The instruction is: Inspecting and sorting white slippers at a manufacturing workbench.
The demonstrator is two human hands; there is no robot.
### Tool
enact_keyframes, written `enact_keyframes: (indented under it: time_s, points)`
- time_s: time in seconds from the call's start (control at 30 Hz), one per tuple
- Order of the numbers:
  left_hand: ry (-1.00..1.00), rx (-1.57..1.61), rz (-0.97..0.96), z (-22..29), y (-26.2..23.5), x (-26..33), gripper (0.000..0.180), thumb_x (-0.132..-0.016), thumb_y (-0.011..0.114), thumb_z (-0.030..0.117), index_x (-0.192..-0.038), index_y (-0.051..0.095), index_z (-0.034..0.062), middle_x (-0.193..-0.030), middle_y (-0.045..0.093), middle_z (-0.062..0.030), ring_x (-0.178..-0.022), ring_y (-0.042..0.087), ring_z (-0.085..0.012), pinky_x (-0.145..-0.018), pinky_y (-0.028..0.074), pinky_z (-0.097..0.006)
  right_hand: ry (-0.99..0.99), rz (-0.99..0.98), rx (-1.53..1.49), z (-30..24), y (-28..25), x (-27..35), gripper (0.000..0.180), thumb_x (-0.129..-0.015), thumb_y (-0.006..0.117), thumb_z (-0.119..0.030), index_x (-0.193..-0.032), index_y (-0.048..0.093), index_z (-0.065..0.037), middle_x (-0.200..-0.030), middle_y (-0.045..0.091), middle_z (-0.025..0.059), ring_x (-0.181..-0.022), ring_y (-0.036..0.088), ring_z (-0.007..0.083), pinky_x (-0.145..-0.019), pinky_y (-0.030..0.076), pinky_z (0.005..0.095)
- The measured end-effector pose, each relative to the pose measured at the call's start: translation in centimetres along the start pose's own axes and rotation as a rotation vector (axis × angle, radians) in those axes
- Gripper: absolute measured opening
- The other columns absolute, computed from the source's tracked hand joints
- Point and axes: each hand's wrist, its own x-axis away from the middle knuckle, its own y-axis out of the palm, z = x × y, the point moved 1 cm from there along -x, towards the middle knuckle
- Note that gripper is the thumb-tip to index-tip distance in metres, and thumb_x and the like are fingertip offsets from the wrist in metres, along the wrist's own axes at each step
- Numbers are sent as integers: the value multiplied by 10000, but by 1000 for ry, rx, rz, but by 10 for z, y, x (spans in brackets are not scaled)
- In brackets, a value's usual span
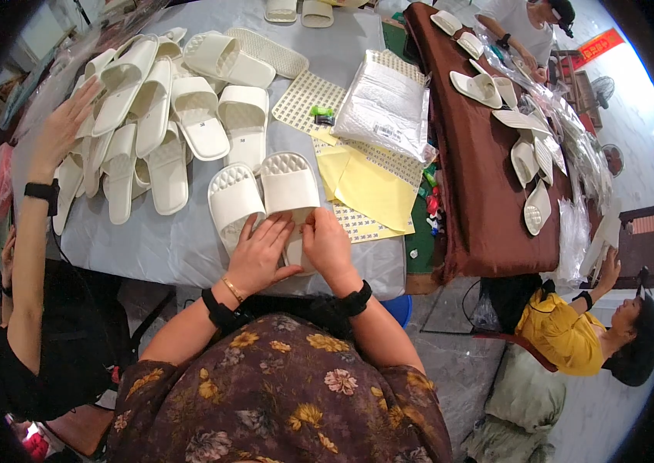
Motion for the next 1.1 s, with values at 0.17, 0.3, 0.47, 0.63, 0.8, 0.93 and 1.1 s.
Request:
enact_keyframes:
  time_s: [0.17, 0.3, 0.47, 0.63, 0.8, 0.93, 1.1]
  points:
    - [1, -22, 11, -3, -5, 0, 810, -773, 680, 561, -1355, 512, 24, -1392, 511, -98, -1352, 408, -232, -1148, 243, -503, 20, 41, -15, -4, 3, -1, 142, -840, 645, -126, -902, 568, -24, -830, 627, 177, -786, 621, 380, -681, 495, 458]
    - [17, 10, 5, -1, -2, 4, 767, -781, 686, 536, -1331, 532, 23, -1368, 529, -109, -1325, 433, -253, -1136, 255, -519, 3, 166, -48, 11, 9, 5, 153, -834, 661, -112, -927, 589, -14, -772, 633, 182, -706, 632, 354, -650, 501, 420]
    - [113, 82, 271, 3, -20, 18, 414, -804, 721, 364, -1098, 673, 77, -1254, 582, -131, -1223, 495, -341, -1023, 381, -503, 125, 147, -359, 18, 1, 16, 111, -900, 627, -97, -958, 608, -5, -762, 649, 78, -683, 623, 153, -640, 500, 304]
    - [-115, 141, 334, 8, -27, 26, 404, -793, 735, 328, -1112, 677, 86, -1197, 574, -194, -1122, 518, -386, -952, 417, -480, 135, 131, -543, 35, -1, 19, 155, -919, 606, -60, -1065, 584, -15, -801, 637, 29, -679, 587, 98, -602, 470, 252]
    - [-267, 47, 160, 21, -35, 4, 535, -831, 676, 471, -1228, 640, 114, -1203, 525, -242, -1114, 486, -433, -948, 384, -507, 401, -98, -1507, 10, -46, -7, 647, -976, 574, -403, -1479, 305, -97, -1240, 594, 218, -620, 547, 128, -488, 410, 216]
    - [-363, -53, 70, 13, -16, -9, 643, -816, 660, 566, -1228, 593, 77, -1105, 558, -229, -1064, 494, -422, -920, 380, -514, -179, -388, -2045, -12, -123, -28, 897, -921, 419, -700, -1561, 132, -139, -1377, 512, 255, -550, 498, 137, -436, 374, 223]
    - [-385, -34, 36, 12, -13, -9, 642, -807, 666, 576, -1110, 583, 16, -1073, 561, -241, -1032, 508, -415, -895, 397, -503, -58, -240, -1688, 19, -126, -20, 808, -946, 396, -673, -1499, 319, -88, -1148, 659, 213, -580, 555, 151, -458, 400, 243]
